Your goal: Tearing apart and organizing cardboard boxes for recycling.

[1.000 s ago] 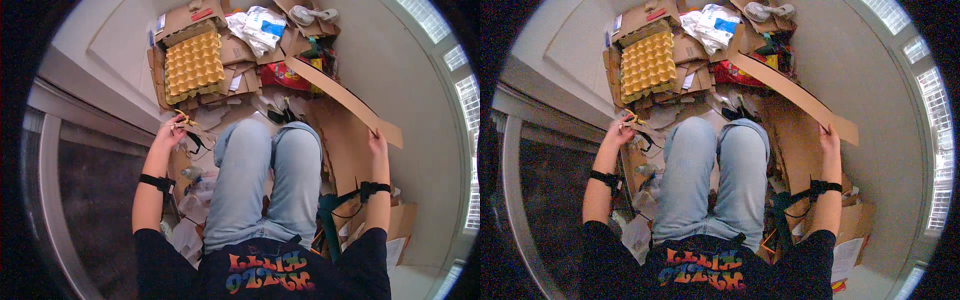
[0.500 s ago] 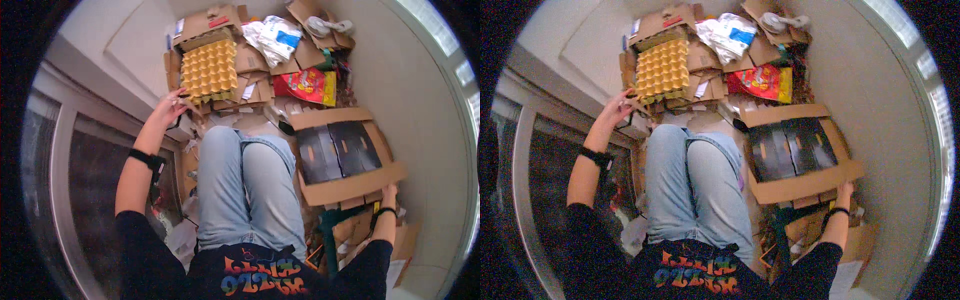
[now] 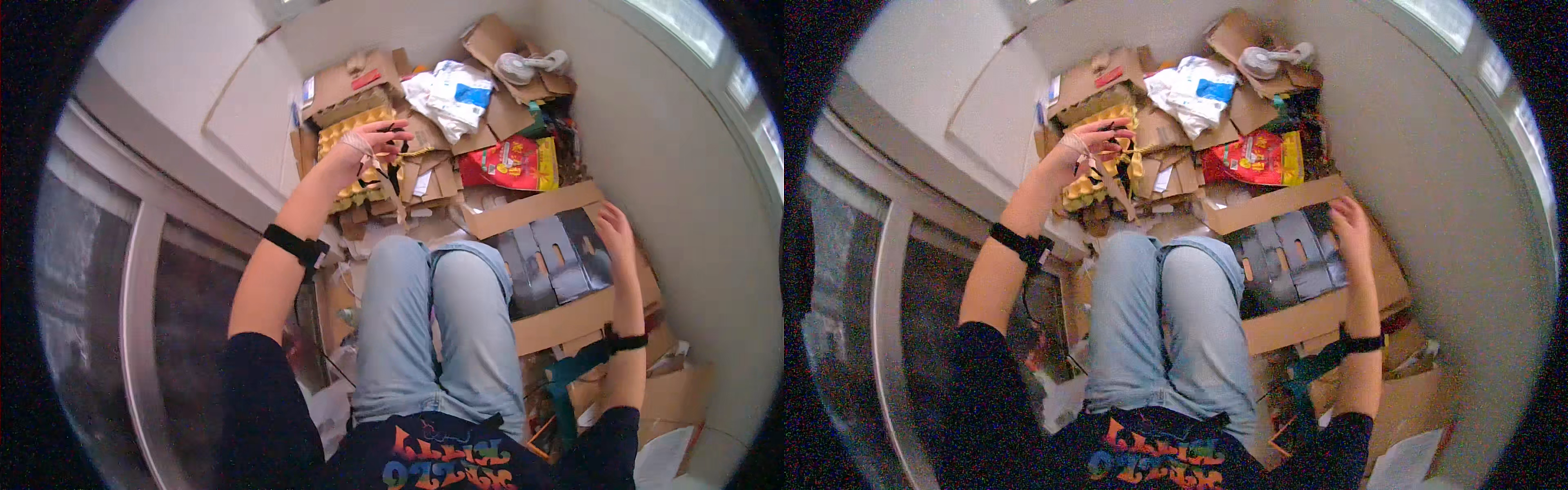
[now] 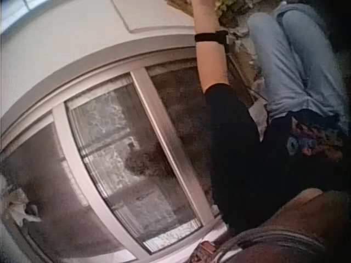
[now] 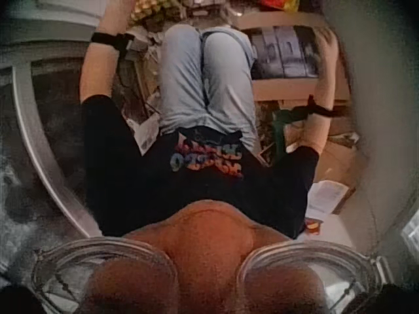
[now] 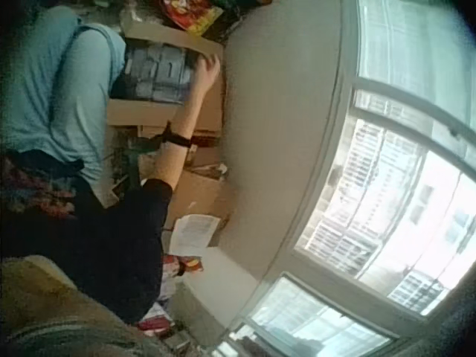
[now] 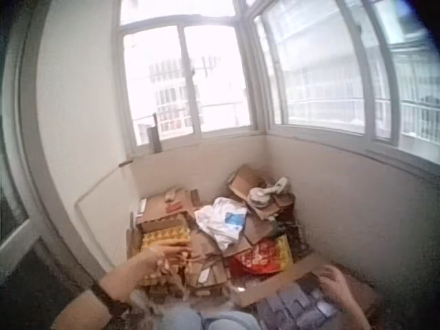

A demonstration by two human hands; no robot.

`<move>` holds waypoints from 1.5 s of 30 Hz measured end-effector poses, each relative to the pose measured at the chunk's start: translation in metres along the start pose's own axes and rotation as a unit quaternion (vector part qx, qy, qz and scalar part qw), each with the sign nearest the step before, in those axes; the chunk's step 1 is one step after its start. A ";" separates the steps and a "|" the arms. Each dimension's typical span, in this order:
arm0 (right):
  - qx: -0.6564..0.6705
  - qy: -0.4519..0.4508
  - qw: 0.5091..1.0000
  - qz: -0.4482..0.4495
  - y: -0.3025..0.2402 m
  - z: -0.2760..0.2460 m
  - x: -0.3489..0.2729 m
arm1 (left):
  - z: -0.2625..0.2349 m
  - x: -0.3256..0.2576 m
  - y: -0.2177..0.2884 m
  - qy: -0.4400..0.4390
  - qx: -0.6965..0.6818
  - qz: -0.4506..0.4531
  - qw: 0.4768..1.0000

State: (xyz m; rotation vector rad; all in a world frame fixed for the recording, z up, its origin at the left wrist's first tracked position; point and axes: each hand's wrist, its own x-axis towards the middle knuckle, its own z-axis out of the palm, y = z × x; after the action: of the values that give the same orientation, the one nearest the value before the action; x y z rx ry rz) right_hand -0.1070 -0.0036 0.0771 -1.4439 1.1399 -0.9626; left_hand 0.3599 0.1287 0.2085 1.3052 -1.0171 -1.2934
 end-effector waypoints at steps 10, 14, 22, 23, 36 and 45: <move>0.016 -0.086 0.956 -0.280 -0.121 0.117 -0.027 | 0.144 0.023 0.048 -0.157 0.112 0.075 0.978; 0.079 -0.172 0.967 -0.174 -0.115 0.104 -0.027 | 0.175 0.026 0.055 -0.173 0.148 0.056 0.972; 0.175 -0.098 0.974 -0.106 -0.116 0.076 -0.040 | 0.192 0.064 0.032 -0.209 -0.023 -0.002 0.978; 0.175 -0.094 0.974 -0.105 -0.115 0.072 -0.041 | 0.190 0.068 0.027 -0.213 -0.023 -0.003 0.977; 0.424 0.055 0.904 -0.014 -0.086 0.019 -0.038 | 0.151 0.088 -0.013 -0.423 0.386 -0.066 0.817; 0.374 0.028 0.927 0.001 -0.106 0.038 -0.052 | 0.209 0.078 0.005 -0.063 0.194 0.233 0.951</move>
State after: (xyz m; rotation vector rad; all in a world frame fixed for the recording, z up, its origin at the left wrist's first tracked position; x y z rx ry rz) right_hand -0.0662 0.0597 0.1750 -0.7937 0.6819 -1.2632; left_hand 0.1580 0.0332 0.2148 1.1721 -1.6187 -0.8457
